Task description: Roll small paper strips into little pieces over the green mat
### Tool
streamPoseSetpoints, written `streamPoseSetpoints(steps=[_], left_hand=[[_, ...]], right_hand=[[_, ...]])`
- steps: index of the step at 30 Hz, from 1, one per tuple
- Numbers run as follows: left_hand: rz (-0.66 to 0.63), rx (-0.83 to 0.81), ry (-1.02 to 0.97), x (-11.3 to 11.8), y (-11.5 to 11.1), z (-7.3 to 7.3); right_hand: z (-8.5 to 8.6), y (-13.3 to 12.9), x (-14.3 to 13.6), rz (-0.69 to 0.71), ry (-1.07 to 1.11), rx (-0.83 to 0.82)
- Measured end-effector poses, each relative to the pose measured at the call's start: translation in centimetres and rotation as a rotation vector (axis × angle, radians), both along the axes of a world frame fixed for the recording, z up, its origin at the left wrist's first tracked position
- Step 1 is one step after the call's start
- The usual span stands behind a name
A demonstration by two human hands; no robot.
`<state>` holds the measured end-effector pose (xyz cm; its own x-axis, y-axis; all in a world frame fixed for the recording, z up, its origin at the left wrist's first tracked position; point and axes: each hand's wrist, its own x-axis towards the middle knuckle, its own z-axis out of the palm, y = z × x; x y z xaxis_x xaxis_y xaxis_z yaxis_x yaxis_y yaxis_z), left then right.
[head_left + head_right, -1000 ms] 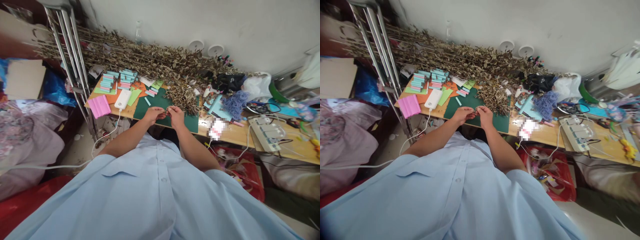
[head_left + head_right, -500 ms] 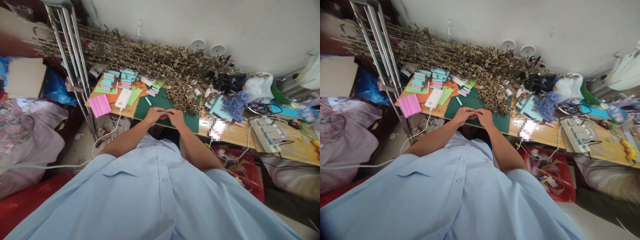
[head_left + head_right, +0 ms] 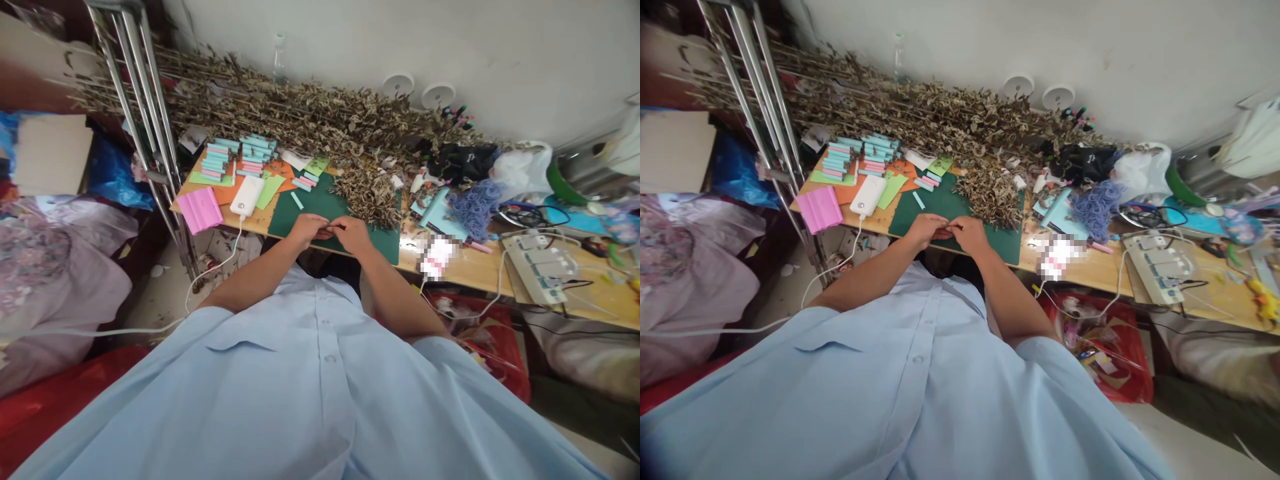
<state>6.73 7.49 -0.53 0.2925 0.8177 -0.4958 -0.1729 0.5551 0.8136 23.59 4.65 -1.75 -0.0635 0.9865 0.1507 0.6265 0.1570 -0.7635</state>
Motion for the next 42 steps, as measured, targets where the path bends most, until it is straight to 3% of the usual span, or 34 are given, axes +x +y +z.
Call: streamPoseSetpoints(steps=[15,23,27,30,33,36,42], left_hand=[[-0.049,0.078,0.015,-0.1,-0.4,-0.2],[-0.108,0.059,-0.06,-0.7,0.0,-0.4],[-0.138,0.043,-0.133,-1.0,0.2,-0.2],[-0.107,0.024,-0.21,-1.1,0.1,-0.1],[-0.039,-0.019,-0.243,-1.1,0.1,-0.1],[-0.003,-0.032,-0.183,-0.7,0.0,0.0],[-0.015,0.028,-0.092,-0.1,-0.1,0.2]], right_hand=[[0.5,-0.6,-0.9,-0.059,-0.09,0.046],[-0.1,-0.6,-0.8,-0.132,0.208,-0.04],[-0.4,-0.7,-1.4,-0.185,0.52,-0.107],[-0.6,-0.8,-2.0,-0.235,0.798,-0.18],[-0.8,-0.7,-2.2,-0.284,0.892,-0.185],[-0.7,-0.6,-2.0,-0.322,0.815,-0.136],[0.0,-0.7,-1.9,-0.236,0.333,0.003]])
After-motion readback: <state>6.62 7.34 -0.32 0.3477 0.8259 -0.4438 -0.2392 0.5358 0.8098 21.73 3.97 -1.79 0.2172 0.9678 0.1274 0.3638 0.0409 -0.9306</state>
